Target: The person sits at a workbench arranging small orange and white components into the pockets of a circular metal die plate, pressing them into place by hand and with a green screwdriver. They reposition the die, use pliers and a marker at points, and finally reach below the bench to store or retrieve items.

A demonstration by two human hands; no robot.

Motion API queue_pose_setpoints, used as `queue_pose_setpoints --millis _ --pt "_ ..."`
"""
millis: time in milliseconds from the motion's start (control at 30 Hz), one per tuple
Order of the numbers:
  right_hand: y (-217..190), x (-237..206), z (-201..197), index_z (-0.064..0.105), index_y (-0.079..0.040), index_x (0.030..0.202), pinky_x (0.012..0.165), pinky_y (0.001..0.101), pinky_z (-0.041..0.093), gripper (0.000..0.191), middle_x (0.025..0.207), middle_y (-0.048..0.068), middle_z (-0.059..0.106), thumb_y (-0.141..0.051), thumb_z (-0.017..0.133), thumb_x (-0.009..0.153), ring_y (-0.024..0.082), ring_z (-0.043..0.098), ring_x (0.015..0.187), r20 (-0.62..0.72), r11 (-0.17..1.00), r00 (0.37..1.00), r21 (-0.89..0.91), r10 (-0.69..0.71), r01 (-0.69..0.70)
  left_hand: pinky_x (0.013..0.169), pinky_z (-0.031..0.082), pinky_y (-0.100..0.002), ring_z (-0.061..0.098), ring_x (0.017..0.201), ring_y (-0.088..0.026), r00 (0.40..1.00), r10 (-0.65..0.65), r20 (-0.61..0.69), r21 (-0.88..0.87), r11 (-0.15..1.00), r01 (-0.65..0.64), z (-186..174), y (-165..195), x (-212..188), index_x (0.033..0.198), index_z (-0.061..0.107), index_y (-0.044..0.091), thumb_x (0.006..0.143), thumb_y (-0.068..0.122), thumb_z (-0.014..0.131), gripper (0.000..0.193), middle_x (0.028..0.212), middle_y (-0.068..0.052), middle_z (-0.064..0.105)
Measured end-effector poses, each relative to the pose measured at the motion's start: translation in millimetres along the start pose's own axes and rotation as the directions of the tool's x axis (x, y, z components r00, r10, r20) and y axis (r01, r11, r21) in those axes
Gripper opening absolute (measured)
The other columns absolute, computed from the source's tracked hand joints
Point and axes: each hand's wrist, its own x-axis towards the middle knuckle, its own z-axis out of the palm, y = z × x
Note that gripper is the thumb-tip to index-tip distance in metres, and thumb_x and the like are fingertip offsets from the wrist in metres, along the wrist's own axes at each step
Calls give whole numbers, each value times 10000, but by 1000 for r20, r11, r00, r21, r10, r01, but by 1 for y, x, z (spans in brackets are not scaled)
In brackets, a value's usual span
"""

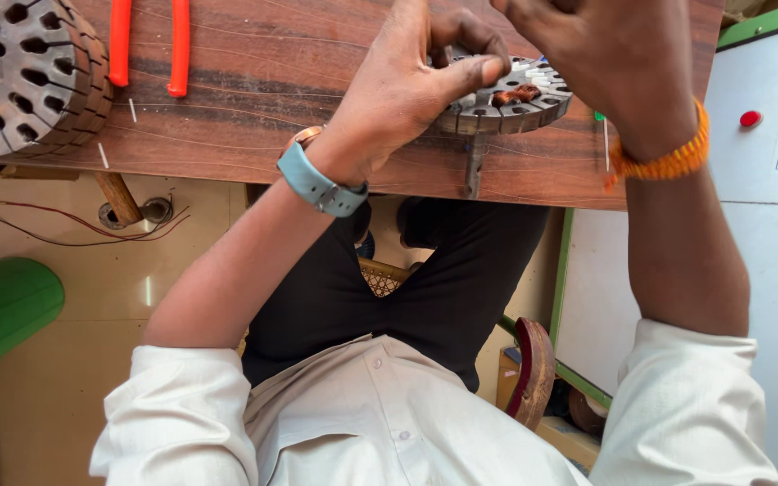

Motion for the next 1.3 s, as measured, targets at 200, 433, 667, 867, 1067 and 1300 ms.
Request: queue_pose_setpoints --millis 200,433,667,867,1067,1300 --pt "-54 -22 -46 743 -8 987 519 258 300 115 663 22 544 -21 857 989 61 447 567 20 929 982 323 187 -183 895 617 -277 750 1034 -115 979 103 174 216 966 -139 -21 -5 9 1505 461 83 1102 103 748 495 1141 -51 763" --pt "-75 -50 -30 778 -5 1008 483 201 334 99 744 33 659 0 875 993 28 489 542 23 894 978 400 209 -200 882 667 -285 789 1076 -127 978 85 190 286 948 -138 -30 -14 13 1416 438 104 1080 149 759 467 1183 -43 791" --pt "-78 -74 15 745 -16 952 672 297 560 72 874 98 738 25 805 946 153 715 718 -59 916 983 376 173 -139 1095 639 -327 748 1198 -153 942 183 283 242 936 -255 -28 13 17 1337 578 104 1097 106 737 288 1289 -54 692" --pt "-80 -98 43 734 -5 954 650 361 527 109 813 135 695 51 768 867 276 677 696 -60 933 987 339 152 -123 881 512 -381 569 938 -252 927 360 102 741 595 -313 15 44 -22 1317 574 114 788 241 927 648 1132 -6 692" --pt "-58 -137 41 722 -1 963 642 285 510 54 837 89 716 45 747 948 132 675 706 -79 853 923 417 376 -312 952 499 -329 568 1073 -227 897 427 113 859 412 -305 20 17 -26 1392 581 189 926 152 902 567 1264 19 680" --pt "-9 -176 37 747 16 986 552 221 342 292 751 18 605 -263 708 1064 60 490 613 -64 684 803 567 592 -459 955 528 -350 578 1065 -226 883 453 126 852 407 -330 8 8 -31 1331 655 170 896 103 910 509 1280 19 696"
